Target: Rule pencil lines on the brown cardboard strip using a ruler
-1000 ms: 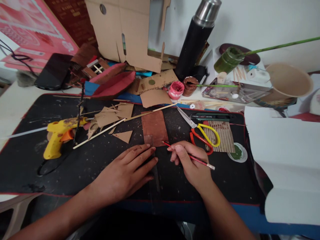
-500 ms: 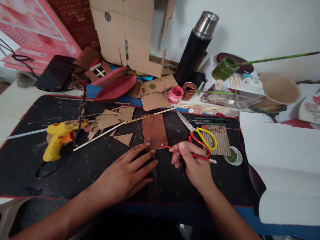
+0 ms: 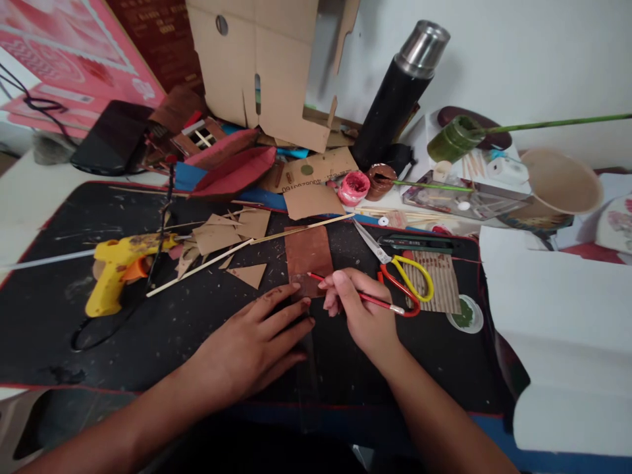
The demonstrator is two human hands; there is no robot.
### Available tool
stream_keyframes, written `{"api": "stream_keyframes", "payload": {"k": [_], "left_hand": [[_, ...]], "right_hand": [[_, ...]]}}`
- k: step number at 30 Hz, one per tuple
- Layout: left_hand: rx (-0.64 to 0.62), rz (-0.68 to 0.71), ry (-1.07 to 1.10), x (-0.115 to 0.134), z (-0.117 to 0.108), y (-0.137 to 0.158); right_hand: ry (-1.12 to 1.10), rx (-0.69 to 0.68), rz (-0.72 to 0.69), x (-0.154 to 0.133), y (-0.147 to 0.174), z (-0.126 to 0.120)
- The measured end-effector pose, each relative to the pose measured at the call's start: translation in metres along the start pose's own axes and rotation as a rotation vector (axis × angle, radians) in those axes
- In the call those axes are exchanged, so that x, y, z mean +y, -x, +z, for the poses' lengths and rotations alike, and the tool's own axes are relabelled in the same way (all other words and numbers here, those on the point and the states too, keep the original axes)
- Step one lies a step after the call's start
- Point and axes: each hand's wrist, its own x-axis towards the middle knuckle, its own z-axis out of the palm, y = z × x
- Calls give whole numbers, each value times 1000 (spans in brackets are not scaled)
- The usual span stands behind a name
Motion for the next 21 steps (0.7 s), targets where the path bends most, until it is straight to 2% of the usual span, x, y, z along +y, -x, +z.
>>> {"api": "stream_keyframes", "payload": {"k": [4,21], "left_hand": [[-7,-8,0,0,1,1],[-17,-10,6,0,3,3]], "right_hand": [[-52,40,40,2,1,0],[-51,10,22,5,1,1]]}}
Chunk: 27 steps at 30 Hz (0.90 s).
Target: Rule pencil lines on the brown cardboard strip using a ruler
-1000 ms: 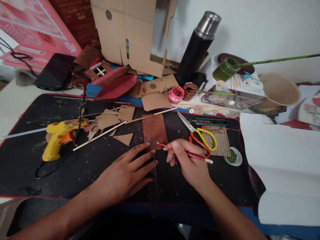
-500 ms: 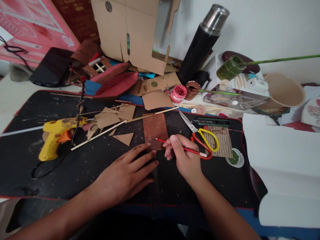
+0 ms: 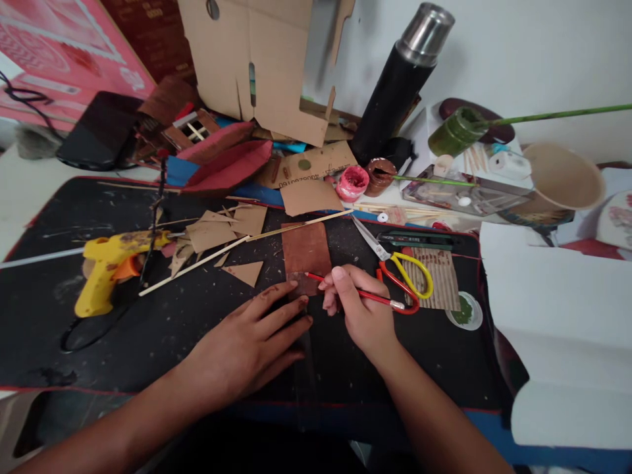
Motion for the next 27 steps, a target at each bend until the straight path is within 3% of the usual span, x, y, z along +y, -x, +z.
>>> {"api": "stream_keyframes", "payload": {"k": [27], "left_hand": [[6,4,-13,0,-2,-1]], "right_hand": [[141,-33,-35,-5,1,-1]]}}
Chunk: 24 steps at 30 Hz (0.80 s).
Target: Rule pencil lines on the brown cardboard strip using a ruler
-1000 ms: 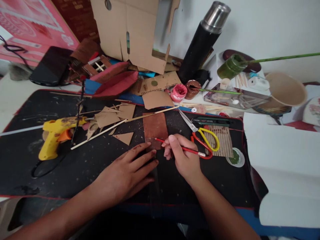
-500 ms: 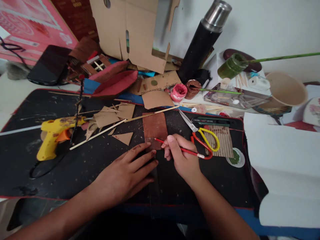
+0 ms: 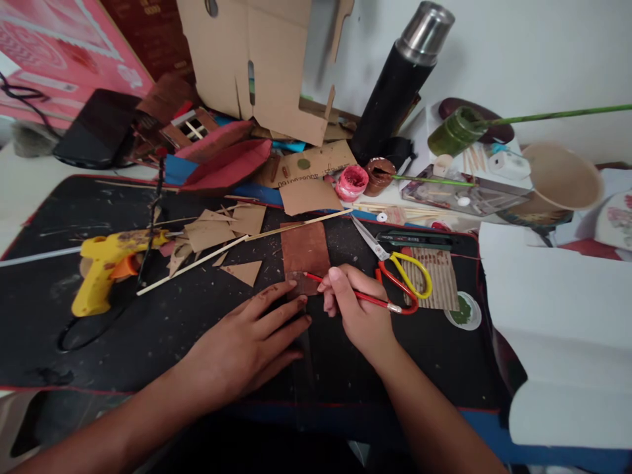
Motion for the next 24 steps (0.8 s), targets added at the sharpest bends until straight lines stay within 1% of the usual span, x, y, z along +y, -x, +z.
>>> {"api": "stream_keyframes", "payload": {"k": [10,19,24], "left_hand": [[-5,-9,13,1,2,1],[3,-11,26,0,3,4],[-5,-8,13,0,2,3]], "right_hand": [[-15,-3,10,0,0,-1],[-97,76,-21,1,3,0],[-77,53,-37,3,3,-1]]}}
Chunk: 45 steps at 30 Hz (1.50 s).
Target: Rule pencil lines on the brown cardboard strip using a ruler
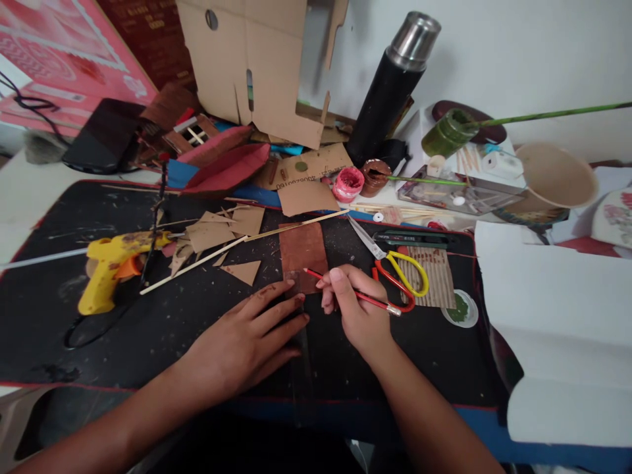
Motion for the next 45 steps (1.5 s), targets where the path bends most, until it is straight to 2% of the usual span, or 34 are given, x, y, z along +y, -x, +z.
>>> {"api": "stream_keyframes", "payload": {"k": [20,31,39,45], "left_hand": [[37,6,-14,1,-3,2],[31,6,-27,2,-2,2],[26,-5,-20,1,-1,4],[35,11,-40,2,-3,2]], "right_hand": [[-30,-16,22,0,-2,1],[77,-11,-180,4,5,-2],[212,-34,-137,7,4,-3],[226,-53,-166,2,1,-2]]}}
